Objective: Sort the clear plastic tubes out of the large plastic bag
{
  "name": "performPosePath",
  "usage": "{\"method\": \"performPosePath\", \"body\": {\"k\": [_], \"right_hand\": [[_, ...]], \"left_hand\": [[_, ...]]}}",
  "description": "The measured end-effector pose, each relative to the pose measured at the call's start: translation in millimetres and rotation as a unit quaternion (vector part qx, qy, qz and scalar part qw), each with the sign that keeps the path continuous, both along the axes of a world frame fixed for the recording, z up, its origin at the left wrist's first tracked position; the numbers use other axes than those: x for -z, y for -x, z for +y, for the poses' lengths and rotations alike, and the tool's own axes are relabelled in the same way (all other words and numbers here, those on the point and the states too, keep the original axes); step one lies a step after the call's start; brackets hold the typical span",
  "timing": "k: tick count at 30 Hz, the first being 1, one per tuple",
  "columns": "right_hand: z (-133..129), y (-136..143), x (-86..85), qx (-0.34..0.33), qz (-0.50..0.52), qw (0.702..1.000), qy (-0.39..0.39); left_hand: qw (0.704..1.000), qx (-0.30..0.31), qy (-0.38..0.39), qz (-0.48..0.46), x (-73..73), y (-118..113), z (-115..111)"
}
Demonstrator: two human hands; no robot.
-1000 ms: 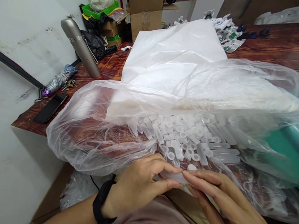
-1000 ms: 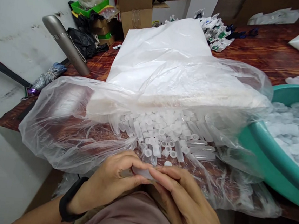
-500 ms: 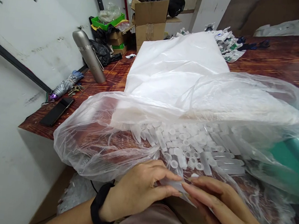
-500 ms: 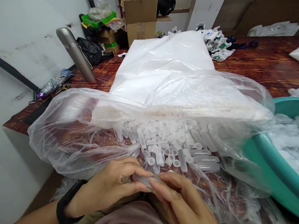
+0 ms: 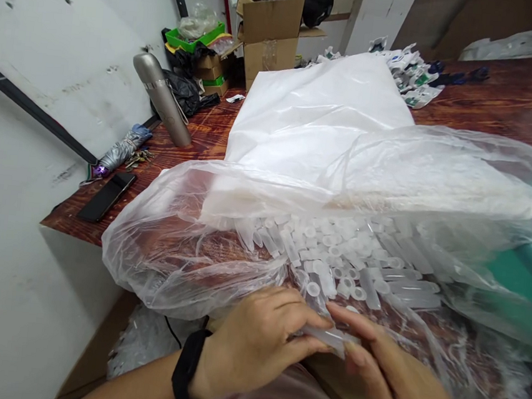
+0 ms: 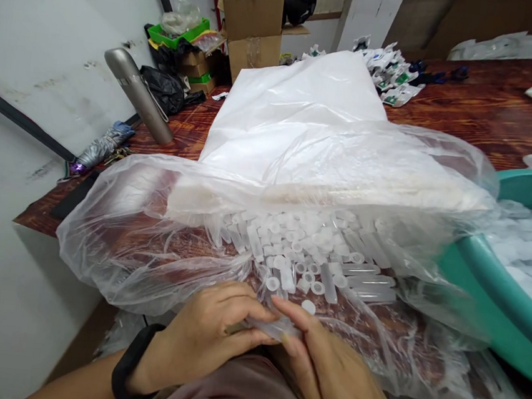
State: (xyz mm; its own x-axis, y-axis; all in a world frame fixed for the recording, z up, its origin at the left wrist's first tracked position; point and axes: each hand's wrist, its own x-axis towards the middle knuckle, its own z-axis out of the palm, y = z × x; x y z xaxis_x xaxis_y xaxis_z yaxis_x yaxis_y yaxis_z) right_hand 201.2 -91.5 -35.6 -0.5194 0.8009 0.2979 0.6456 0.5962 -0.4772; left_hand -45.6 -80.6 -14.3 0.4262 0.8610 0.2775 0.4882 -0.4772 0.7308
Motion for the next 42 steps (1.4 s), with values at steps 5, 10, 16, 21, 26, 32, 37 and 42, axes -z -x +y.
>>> {"method": "performPosePath", "body": {"k": [5,10,16,21,26,32,37,42], "right_hand": [[-1.1,-0.9,-8.0,-0.017,-0.010,0.999,-0.037],[-0.7,1.8,-13.4,-0.023,-0.002,0.999,-0.034],[-4.9,4.6,-6.9,-0.036,-0.002,0.999,-0.035],[-24.9,-4.2,8.2,-0.056,0.001,0.998,0.016],[-7.5,-10.7,-5.4,-0.001,0.029,0.997,0.066],[31.0,-16.6,11.8,0.030,-0.023,0.999,0.005],[29.7,-19.3,29.7,0.014,-0.018,1.000,-0.018],[33.2,-23.8,19.2,0.060,0.022,0.997,0.036]], "left_hand": [[0.998,-0.017,0.041,-0.034,-4.8,1.0,-2.2],[0.997,-0.013,0.073,-0.039,-1.9,0.7,-5.6],[0.998,0.001,0.064,-0.027,1.9,2.9,-6.8],[0.999,0.019,-0.008,0.027,-1.3,3.3,-7.6],[0.997,0.017,0.031,0.069,-17.5,16.9,-3.5],[0.958,-0.041,-0.031,0.283,-21.8,52.0,46.6],[0.919,0.009,-0.031,0.393,-18.2,56.0,83.6],[0.919,-0.006,-0.034,0.393,-14.0,49.5,87.6]]}}
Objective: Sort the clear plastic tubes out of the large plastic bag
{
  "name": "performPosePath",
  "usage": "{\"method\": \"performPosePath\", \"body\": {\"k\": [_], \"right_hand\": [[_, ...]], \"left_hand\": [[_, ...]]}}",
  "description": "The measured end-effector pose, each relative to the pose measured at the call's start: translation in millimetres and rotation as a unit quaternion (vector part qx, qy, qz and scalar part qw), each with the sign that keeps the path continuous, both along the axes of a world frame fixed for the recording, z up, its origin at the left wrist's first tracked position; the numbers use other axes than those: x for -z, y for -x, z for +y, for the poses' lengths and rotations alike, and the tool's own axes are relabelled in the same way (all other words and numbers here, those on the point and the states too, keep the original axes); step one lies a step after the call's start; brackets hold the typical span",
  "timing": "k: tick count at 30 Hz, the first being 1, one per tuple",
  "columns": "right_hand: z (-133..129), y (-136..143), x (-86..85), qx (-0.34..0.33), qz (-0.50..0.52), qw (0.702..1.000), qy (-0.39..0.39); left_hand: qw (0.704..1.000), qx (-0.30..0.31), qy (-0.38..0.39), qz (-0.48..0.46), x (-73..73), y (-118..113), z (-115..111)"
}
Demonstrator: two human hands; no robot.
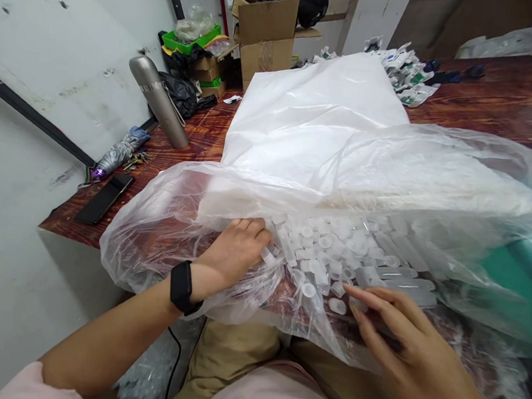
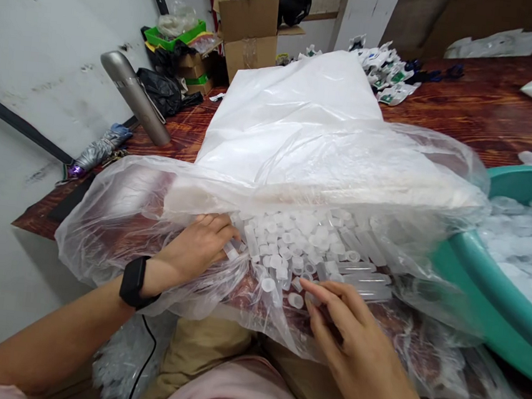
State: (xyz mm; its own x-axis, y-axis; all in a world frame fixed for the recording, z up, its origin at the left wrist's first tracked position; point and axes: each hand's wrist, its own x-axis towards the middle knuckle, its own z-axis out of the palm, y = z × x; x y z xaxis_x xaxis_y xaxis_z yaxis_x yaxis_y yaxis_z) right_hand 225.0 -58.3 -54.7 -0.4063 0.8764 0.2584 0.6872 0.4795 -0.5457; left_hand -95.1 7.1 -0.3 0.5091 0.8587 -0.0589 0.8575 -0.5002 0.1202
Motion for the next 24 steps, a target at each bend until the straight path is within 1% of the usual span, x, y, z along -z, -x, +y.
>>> {"method": "performPosePath", "body": {"k": [3,5,7,9,10,12,14,16,18,21,23,24], "right_hand": [[1.4,-4.8,1.7,0.057,0.025,0.998,-0.013],[0.5,-7.2,4.0,0.081,0.039,0.996,-0.007],[-1.1,-7.0,3.1,0.091,0.054,0.994,0.006],[-2.7,-3.0,-2.6,0.088,0.072,0.993,0.010],[-3.4,0.5,-7.1,0.081,0.082,0.993,0.009],[-5.0,9.6,-17.8,0.062,0.104,0.993,0.006],[-6.6,19.1,-28.9,0.044,0.130,0.991,0.008],[-8.0,26.6,-38.8,0.025,0.152,0.988,0.009],[-8.9,30.9,-46.5,-0.008,0.154,0.988,-0.004],[-10.5,32.5,-52.9,-0.065,0.119,0.990,-0.048],[-13.1,32.2,-53.0,-0.080,0.093,0.990,-0.068],[-15.0,31.9,-51.9,-0.077,0.079,0.991,-0.071]], "left_hand": [[1.000,-0.012,-0.016,-0.012,3.6,0.0,-2.7],[0.999,-0.020,-0.030,-0.025,2.1,0.9,-8.1],[0.996,-0.024,-0.048,-0.076,-2.6,0.1,-18.1],[0.983,-0.025,-0.047,-0.176,-8.5,-4.1,-31.6],[0.971,-0.025,-0.030,-0.237,-11.2,-7.7,-38.8],[0.941,-0.026,0.038,-0.335,-15.3,-17.1,-51.9],[0.917,-0.022,0.113,-0.381,-17.8,-26.8,-61.6],[0.908,-0.011,0.151,-0.391,-19.3,-33.9,-67.3],[0.908,0.012,0.147,-0.392,-19.7,-37.3,-70.0],[0.912,0.061,0.098,-0.395,-17.1,-37.2,-72.6],[0.920,0.086,0.056,-0.378,-12.6,-36.6,-75.5],[0.926,0.095,0.036,-0.364,-9.7,-36.6,-77.5]]}}
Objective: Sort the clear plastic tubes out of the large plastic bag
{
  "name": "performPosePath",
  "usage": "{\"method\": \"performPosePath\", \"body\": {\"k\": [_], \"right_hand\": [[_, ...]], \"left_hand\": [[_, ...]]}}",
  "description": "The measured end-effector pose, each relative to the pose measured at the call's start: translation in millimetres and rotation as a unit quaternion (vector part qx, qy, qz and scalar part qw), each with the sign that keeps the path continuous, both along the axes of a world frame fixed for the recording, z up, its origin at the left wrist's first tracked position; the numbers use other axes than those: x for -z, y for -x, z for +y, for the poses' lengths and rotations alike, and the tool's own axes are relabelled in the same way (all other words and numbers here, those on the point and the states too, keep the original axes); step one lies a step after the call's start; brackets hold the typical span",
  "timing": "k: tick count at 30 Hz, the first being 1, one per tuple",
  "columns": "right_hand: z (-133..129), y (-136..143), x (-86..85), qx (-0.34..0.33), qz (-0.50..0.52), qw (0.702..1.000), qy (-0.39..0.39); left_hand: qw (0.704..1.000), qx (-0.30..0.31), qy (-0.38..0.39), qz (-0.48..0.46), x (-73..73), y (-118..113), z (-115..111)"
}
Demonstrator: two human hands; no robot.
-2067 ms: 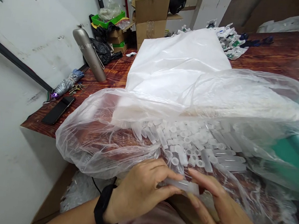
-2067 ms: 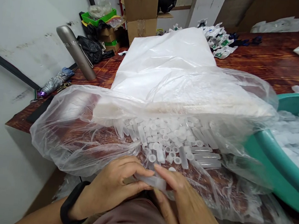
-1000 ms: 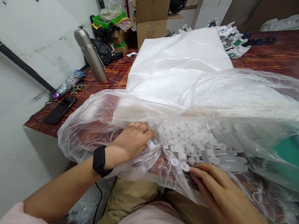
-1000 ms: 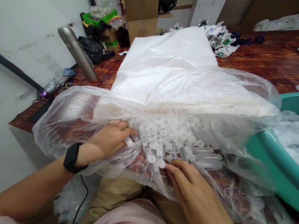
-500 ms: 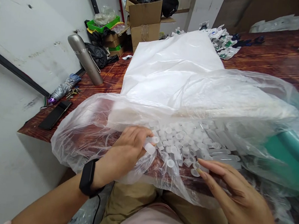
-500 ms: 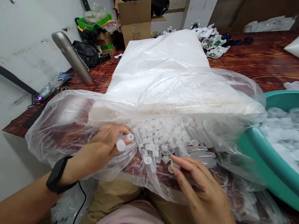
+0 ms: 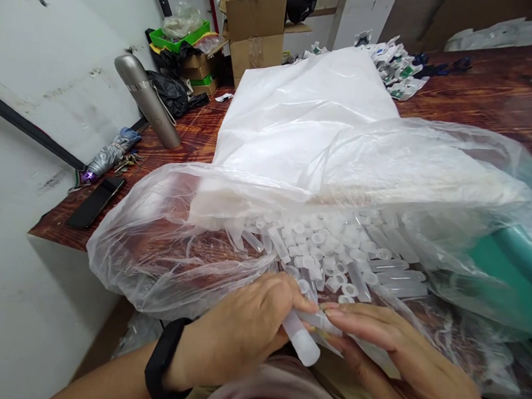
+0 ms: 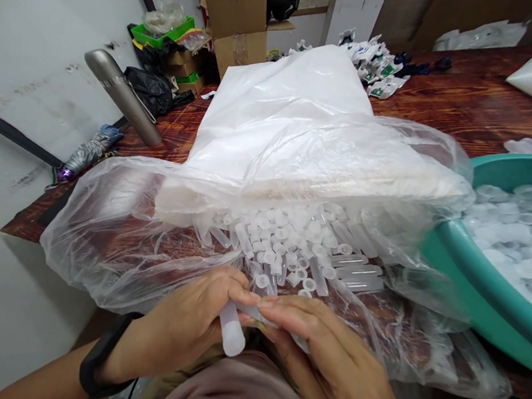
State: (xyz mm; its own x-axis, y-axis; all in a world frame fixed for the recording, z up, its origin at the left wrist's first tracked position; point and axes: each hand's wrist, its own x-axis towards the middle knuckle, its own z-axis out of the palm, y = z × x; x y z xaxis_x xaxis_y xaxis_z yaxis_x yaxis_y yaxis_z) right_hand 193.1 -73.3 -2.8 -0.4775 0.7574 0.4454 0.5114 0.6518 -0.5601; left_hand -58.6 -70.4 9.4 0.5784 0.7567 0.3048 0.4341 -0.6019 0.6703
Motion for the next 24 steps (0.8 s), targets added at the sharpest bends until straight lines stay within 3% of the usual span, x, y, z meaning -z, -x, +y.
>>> {"method": "performPosePath", "body": {"k": [4,14,24], "right_hand": [[-8.0,-1.9,6.9,0.043,-0.061,0.997,0.023],[-5.8,4.5,3.3,-0.016,-0.083,0.996,-0.015],[-7.0,7.0,-2.0,-0.010,-0.094,0.995,-0.023]], "left_hand": [[0.999,0.007,-0.042,0.027,11.5,-1.7,-8.6],[0.989,-0.002,0.151,-0.008,7.2,-2.0,-12.0],[0.987,0.007,0.159,-0.039,6.0,-2.1,-10.1]]}}
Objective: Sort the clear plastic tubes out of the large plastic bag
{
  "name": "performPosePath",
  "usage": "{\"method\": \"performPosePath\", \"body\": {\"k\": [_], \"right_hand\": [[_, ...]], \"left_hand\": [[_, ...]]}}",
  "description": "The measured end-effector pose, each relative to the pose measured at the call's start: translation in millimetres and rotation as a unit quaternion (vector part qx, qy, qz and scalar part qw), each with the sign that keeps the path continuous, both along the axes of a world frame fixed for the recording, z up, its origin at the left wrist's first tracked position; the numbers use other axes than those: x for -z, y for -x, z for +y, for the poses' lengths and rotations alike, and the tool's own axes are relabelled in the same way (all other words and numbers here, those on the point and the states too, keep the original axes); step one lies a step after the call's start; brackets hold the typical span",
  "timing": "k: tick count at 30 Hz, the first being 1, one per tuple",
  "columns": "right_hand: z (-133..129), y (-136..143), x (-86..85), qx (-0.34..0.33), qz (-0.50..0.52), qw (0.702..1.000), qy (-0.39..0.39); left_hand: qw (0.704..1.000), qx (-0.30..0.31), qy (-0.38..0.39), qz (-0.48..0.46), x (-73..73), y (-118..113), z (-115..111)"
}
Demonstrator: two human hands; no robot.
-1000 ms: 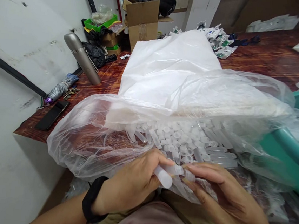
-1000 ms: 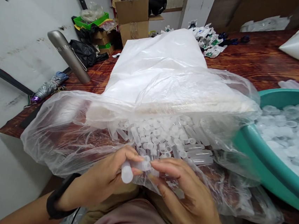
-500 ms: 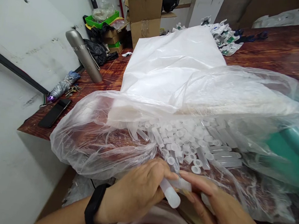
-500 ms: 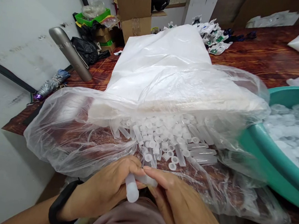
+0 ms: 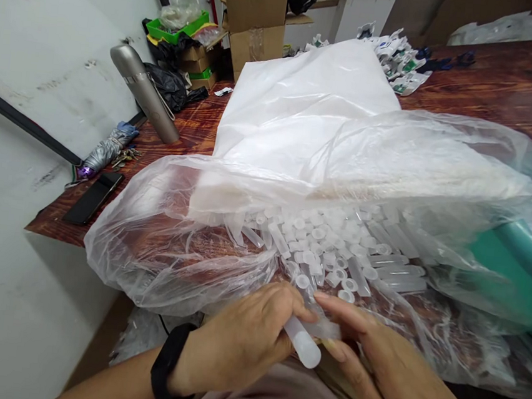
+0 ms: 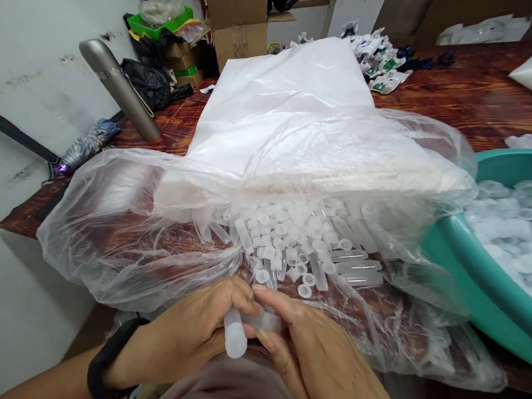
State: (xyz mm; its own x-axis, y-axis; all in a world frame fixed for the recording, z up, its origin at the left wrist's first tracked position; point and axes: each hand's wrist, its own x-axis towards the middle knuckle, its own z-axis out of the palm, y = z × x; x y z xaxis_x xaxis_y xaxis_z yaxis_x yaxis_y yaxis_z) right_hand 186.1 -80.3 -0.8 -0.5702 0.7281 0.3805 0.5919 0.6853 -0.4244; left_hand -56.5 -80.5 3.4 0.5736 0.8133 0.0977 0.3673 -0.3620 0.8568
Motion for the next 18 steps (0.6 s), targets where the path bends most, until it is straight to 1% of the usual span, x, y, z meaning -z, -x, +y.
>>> {"method": "performPosePath", "body": {"k": [4,6,7,9,10,12,14,15,16,17,18], "right_hand": [[1.6,1.4,1.2,-0.022,0.016,1.000,-0.008],[2.7,1.4,0.4,-0.006,0.016,1.000,-0.015],[3.1,1.3,-0.3,0.004,0.015,1.000,-0.018],[2.6,1.0,-1.9,-0.003,0.025,1.000,-0.010],[1.5,0.9,-2.3,-0.014,0.036,0.999,-0.002],[-2.8,0.5,-1.8,-0.028,0.065,0.997,0.027],[-9.1,-1.3,1.0,-0.005,0.098,0.991,0.086],[-12.2,-2.9,3.1,0.016,0.118,0.983,0.141],[-14.8,-4.9,5.3,0.037,0.136,0.968,0.209],[-16.6,-7.0,7.2,0.057,0.152,0.948,0.272],[-17.5,-8.9,8.6,0.076,0.168,0.926,0.330]], "left_hand": [[0.999,0.019,-0.013,0.047,-0.1,-1.3,2.6],[0.997,0.031,-0.022,0.063,0.3,-1.7,3.6],[0.998,0.027,-0.021,0.061,0.6,-1.6,3.9],[0.999,0.008,-0.025,0.043,2.0,-1.3,3.8],[0.999,0.000,-0.038,0.031,3.2,-1.2,3.5],[0.995,0.003,-0.096,0.016,6.4,-1.5,2.3],[0.985,0.015,-0.168,0.021,9.0,-2.4,0.8],[0.981,0.016,-0.190,0.027,9.3,-2.9,0.2],[0.981,0.015,-0.192,0.032,8.8,-3.4,-0.2],[0.984,0.009,-0.173,0.034,7.3,-3.8,-0.3],[0.990,0.004,-0.136,0.031,4.9,-4.1,-0.1]]}}
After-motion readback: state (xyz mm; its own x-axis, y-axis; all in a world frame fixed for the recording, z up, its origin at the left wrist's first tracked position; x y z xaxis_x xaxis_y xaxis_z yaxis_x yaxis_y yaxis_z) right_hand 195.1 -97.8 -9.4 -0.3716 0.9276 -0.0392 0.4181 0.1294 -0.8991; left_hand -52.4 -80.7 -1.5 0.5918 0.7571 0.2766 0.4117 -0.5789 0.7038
